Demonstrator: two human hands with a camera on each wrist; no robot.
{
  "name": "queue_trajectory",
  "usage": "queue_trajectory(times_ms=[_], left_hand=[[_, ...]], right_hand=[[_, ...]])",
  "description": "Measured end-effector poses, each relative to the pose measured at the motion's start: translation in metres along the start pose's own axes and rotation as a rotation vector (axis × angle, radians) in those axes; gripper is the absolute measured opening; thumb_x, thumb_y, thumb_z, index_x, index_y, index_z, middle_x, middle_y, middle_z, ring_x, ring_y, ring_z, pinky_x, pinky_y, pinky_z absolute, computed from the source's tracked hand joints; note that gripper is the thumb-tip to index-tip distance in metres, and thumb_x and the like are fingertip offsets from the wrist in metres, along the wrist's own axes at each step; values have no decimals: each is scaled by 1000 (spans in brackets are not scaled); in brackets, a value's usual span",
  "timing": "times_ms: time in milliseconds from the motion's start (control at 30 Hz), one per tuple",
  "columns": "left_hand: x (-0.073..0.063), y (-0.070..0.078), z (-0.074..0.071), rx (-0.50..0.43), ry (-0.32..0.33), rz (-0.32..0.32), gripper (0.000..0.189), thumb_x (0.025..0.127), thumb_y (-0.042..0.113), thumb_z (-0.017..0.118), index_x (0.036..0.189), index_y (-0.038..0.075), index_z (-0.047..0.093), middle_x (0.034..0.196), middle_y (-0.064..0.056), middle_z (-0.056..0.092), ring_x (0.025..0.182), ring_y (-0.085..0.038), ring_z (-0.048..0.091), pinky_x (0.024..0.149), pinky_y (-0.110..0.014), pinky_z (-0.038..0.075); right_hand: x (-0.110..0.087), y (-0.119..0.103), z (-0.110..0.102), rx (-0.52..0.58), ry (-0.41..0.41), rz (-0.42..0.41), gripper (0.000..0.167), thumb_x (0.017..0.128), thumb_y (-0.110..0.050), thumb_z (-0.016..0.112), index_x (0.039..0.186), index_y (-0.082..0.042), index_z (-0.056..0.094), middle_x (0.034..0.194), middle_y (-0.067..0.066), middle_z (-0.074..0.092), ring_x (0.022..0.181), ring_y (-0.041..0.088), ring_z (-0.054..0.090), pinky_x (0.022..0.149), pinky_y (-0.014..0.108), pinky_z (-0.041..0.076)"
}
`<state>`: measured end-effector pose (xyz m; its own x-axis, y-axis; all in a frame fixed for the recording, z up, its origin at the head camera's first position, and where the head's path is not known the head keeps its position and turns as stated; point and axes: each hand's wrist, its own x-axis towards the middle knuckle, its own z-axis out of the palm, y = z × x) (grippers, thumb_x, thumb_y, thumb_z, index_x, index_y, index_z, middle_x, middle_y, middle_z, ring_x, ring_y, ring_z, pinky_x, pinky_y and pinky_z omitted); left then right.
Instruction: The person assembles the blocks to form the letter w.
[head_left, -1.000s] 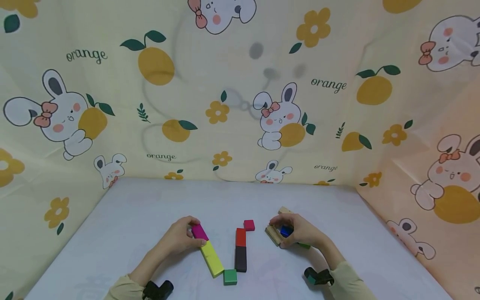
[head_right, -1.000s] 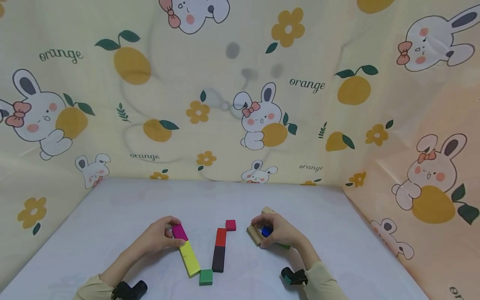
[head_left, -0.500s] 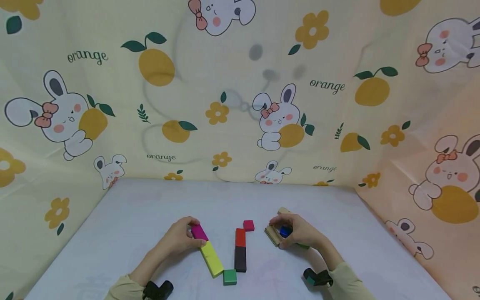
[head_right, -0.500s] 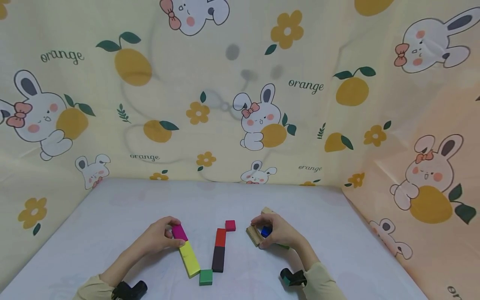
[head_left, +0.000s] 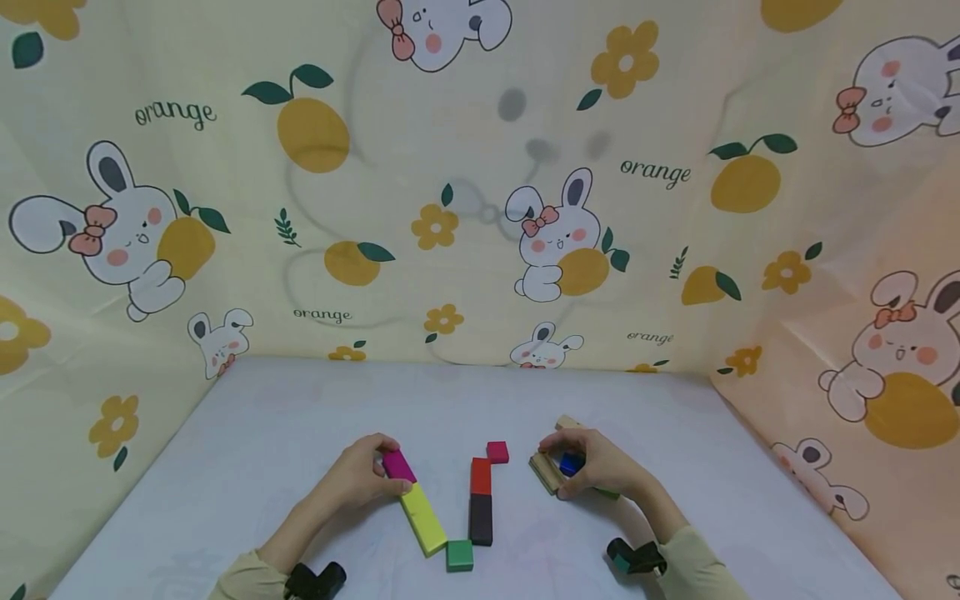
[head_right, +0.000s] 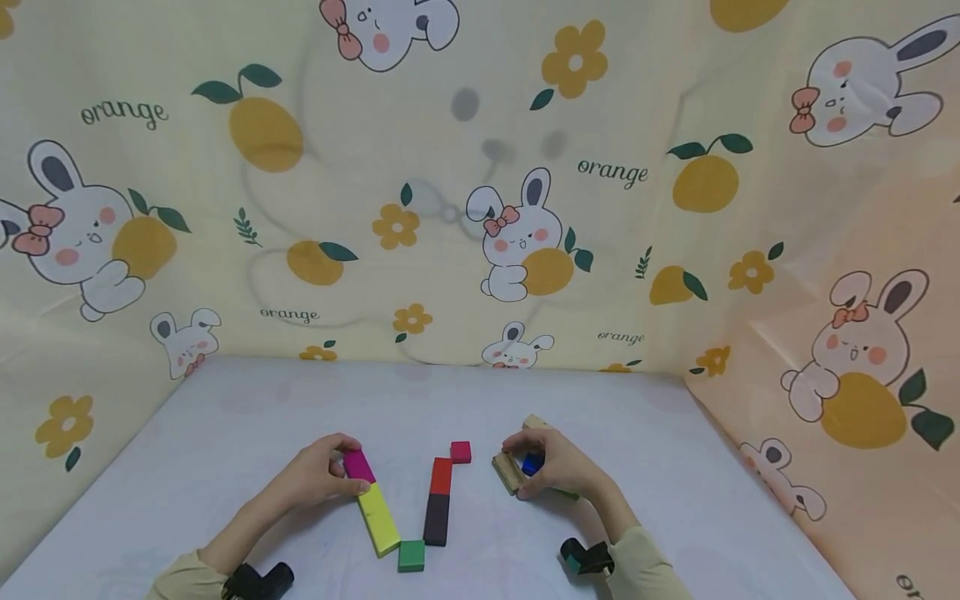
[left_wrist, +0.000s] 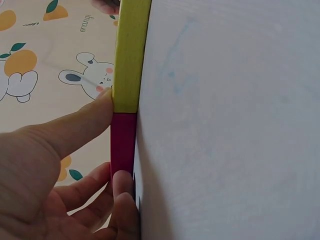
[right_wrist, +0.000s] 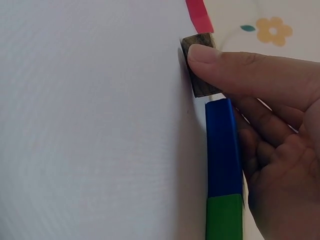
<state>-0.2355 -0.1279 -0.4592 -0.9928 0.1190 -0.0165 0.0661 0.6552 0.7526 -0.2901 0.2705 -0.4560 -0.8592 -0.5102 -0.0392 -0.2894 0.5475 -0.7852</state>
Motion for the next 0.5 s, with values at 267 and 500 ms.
queue_trajectory(times_ms=[267, 500], left_hand=[[1, -4, 2, -8, 10, 38, 59, 70, 22, 91, 119, 3, 61, 98, -3, 59, 79, -16, 54, 68, -31, 49], [1, -5, 1, -13, 3, 33, 60, 71, 23, 90, 119, 3, 61, 99, -4, 59, 79, -17, 54, 69, -32, 49]], right_hand=[[0, -1, 0, -11, 6, -5, 61, 69, -18, 91, 124, -15, 65, 122, -3, 63, 115, 26, 51, 103, 57, 34], [-2, -4, 1, 17, 73, 19, 67, 68, -20, 92, 128, -12, 62, 124, 0, 62, 120, 30, 53, 102, 59, 35]])
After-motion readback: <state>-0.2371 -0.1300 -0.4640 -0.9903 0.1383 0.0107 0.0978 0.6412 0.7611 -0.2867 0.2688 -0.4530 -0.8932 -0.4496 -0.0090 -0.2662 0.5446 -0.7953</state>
